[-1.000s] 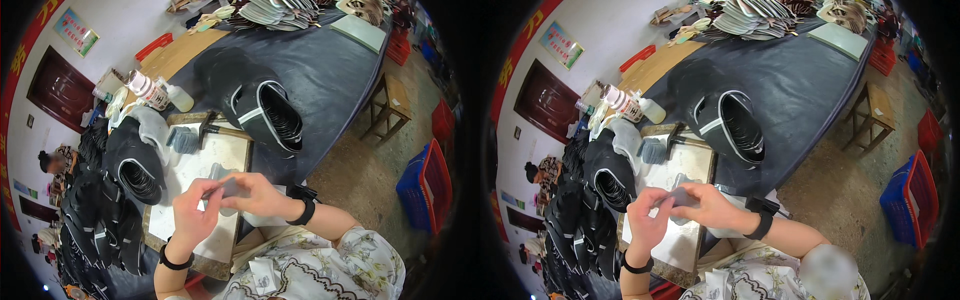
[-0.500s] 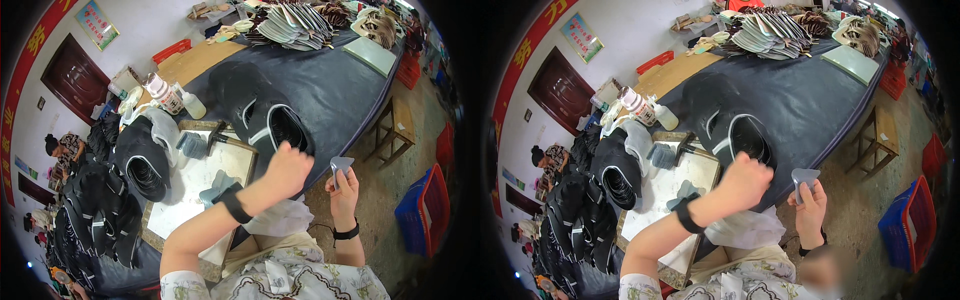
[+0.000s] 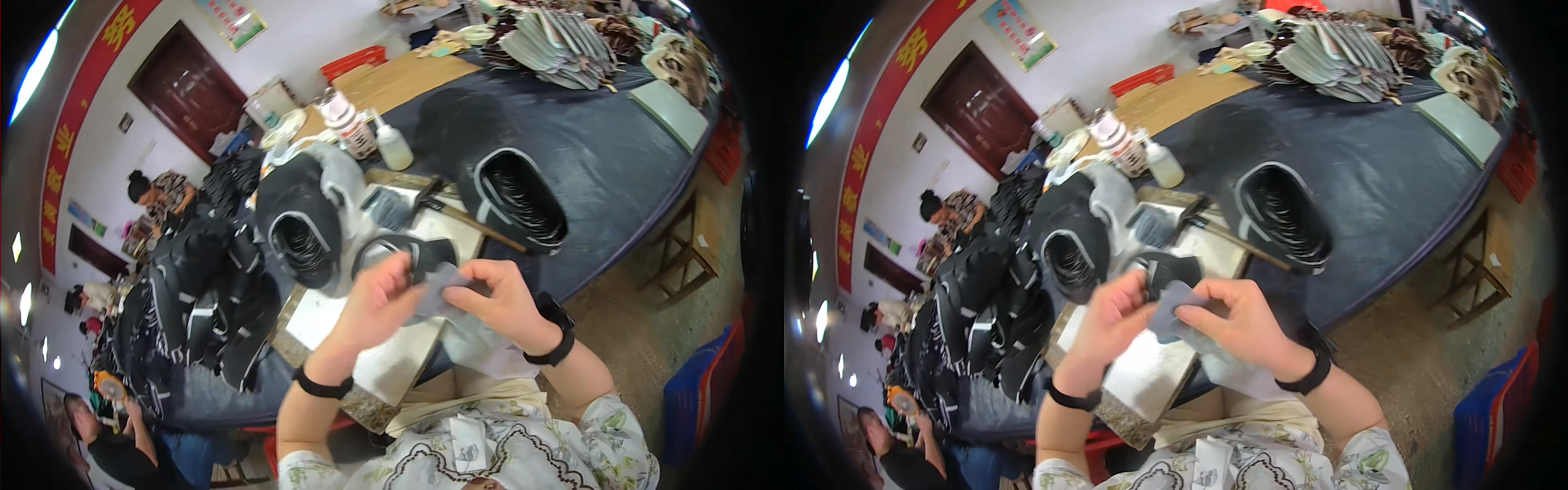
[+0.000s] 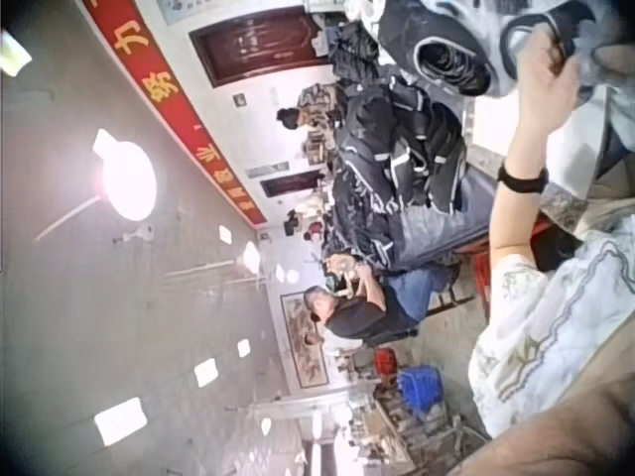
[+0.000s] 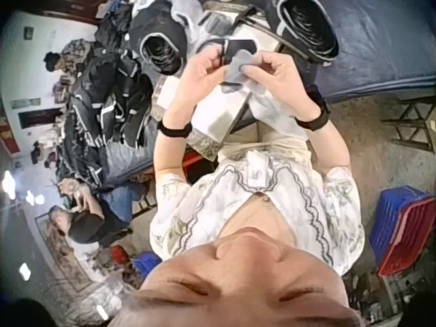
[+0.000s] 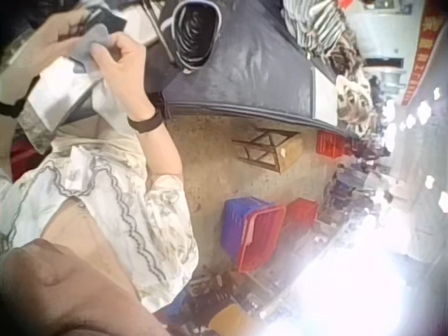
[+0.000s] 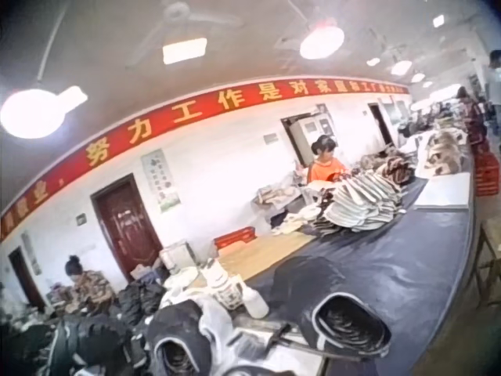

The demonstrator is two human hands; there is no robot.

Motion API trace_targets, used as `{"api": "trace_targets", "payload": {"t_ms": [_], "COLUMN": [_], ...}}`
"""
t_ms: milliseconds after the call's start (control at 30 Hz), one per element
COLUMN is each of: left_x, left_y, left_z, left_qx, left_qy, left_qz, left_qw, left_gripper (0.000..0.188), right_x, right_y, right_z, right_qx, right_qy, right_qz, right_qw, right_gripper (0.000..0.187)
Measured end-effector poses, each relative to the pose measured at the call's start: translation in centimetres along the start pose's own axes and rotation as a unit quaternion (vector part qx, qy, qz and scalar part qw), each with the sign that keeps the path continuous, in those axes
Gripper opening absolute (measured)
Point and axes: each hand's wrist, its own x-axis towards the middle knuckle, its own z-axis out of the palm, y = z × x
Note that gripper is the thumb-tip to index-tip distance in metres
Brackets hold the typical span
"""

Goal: The recorder is applying small gray adhesive or structural components to the interior and exterior of black footwear uppers.

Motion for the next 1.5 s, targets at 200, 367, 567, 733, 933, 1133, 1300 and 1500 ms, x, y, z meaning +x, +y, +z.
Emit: {"api": "trace_targets", "payload": {"t_ms": [200, 367, 567, 733, 933, 1133, 1300, 1500], "left_x": [-3.6, -4.4, -5.2, -5.1, -4.5, -4.6, -4.7, -4.8], "left_y": [-2.0, -1.6, -2.2, -2.4, -1.7, -1.8, -1.7, -2.8], "left_z": [-1.1, -0.9, -2.4, -2.6, -1.9, -1.8, -0.9, 0.6], "left_qx": [-0.085, -0.041, -0.096, -0.110, -0.105, -0.091, -0.067, 0.014], "left_qy": [0.067, 0.047, -0.008, 0.008, 0.031, 0.043, 0.079, 0.184], "left_qz": [-0.030, -0.007, 0.006, -0.016, -0.024, -0.030, 0.017, 0.058], "left_qw": [0.994, 0.998, 0.995, 0.994, 0.994, 0.994, 0.995, 0.981], "left_gripper": [0.030, 0.033, 0.037, 0.036, 0.035, 0.030, 0.021, 0.013], "right_x": [1.5, 1.9, 1.9, 1.9, 2.0, 2.2, 2.2, 1.7], "right_y": [1.5, -0.4, -0.8, -1.4, -1.2, -1.4, -1.5, -0.5], "right_z": [0.8, 2.2, 2.6, 2.4, 2.0, 2.0, 2.2, 2.0], "right_qx": [0.032, -0.114, -0.185, -0.245, -0.240, -0.253, -0.263, -0.136], "right_qy": [-0.049, -0.057, -0.063, -0.087, -0.091, -0.092, -0.096, -0.080], "right_qz": [0.028, 0.012, -0.001, -0.047, -0.077, -0.074, -0.074, -0.010], "right_qw": [0.998, 0.992, 0.981, 0.965, 0.963, 0.960, 0.957, 0.987], "right_gripper": [0.012, 0.015, 0.016, 0.014, 0.014, 0.015, 0.015, 0.015]}}
